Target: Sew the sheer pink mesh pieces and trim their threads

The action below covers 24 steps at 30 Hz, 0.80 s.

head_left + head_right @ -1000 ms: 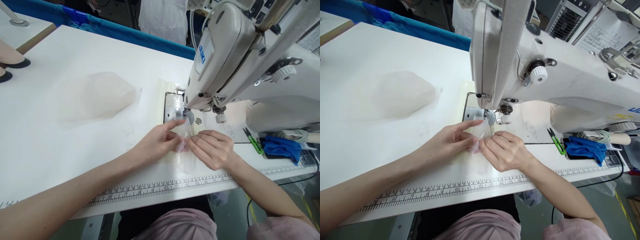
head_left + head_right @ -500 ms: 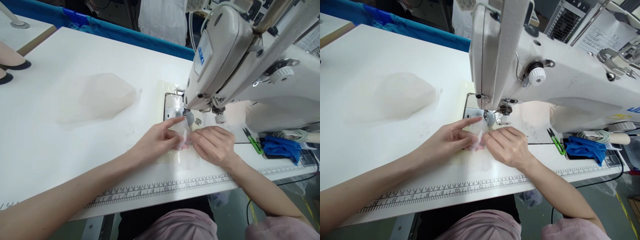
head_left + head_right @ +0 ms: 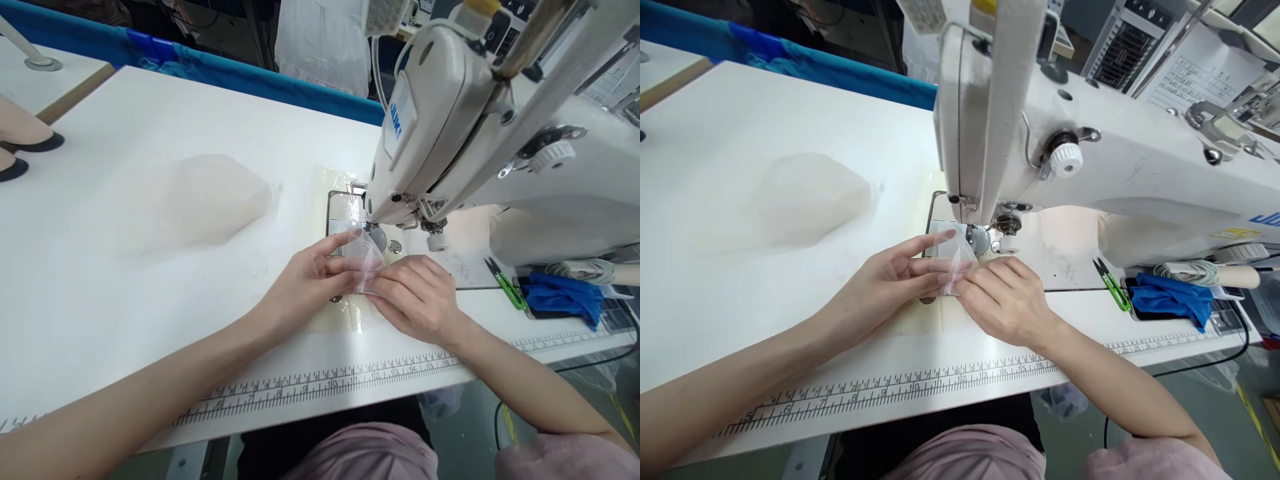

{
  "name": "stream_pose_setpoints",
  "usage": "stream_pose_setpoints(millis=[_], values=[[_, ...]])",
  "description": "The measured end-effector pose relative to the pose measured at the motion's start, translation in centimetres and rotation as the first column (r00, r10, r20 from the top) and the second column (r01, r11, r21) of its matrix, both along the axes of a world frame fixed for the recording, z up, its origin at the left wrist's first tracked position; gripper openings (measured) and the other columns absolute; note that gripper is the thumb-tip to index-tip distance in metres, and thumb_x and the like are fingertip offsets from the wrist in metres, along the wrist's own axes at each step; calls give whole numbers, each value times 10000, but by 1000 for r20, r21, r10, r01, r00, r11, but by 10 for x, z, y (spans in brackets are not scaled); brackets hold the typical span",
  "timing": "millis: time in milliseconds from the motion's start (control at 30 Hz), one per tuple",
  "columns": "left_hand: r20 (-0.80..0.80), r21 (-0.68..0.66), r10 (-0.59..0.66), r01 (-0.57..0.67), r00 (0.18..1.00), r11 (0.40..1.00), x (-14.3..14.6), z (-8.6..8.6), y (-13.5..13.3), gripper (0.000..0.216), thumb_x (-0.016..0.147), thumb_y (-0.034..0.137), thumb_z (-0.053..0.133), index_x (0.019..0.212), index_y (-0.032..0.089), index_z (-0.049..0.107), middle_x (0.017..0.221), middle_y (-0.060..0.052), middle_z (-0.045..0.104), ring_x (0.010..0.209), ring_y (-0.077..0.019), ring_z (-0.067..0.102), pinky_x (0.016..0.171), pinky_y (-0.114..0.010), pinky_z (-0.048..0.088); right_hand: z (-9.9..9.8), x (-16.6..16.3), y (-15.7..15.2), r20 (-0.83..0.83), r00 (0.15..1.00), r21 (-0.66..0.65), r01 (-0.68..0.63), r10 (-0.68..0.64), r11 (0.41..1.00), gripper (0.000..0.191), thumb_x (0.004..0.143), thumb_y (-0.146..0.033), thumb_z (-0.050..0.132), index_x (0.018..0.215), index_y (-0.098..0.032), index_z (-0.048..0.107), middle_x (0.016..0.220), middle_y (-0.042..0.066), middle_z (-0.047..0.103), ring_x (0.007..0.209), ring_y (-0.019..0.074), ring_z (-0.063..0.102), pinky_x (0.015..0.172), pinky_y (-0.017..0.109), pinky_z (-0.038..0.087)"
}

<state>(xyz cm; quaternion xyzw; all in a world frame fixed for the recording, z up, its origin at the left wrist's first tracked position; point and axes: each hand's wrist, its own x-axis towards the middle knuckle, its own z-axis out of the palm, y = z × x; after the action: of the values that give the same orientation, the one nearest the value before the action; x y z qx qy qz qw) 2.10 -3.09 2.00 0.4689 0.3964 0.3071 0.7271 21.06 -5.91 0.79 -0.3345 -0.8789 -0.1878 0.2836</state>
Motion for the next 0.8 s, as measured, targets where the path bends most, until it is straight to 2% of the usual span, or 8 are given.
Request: stream_pose_setpoints(millis=[200, 800], values=[[34, -17, -2, 2, 999, 1000, -1, 0, 0, 656, 813, 237, 669, 1403, 208, 383, 1044, -70, 729, 1030, -222, 658, 943, -364, 510, 0, 0, 1, 6, 1000, 2, -9, 9, 1000, 82, 809, -176, 671, 864, -195, 612, 798, -33, 711, 711, 111, 613, 682, 262, 476], [15, -8, 0, 0, 1000, 1000, -1, 0, 2, 673, 822, 229, 659, 1423, 204, 357, 1129, -74, 698, 1093, -234, 629, 990, -396, 489, -3, 2, 1, 40, 999, -1, -16, 16, 1000, 64, 831, -132, 630, 844, -194, 629, 766, -35, 694, 719, 110, 598, 688, 266, 470]])
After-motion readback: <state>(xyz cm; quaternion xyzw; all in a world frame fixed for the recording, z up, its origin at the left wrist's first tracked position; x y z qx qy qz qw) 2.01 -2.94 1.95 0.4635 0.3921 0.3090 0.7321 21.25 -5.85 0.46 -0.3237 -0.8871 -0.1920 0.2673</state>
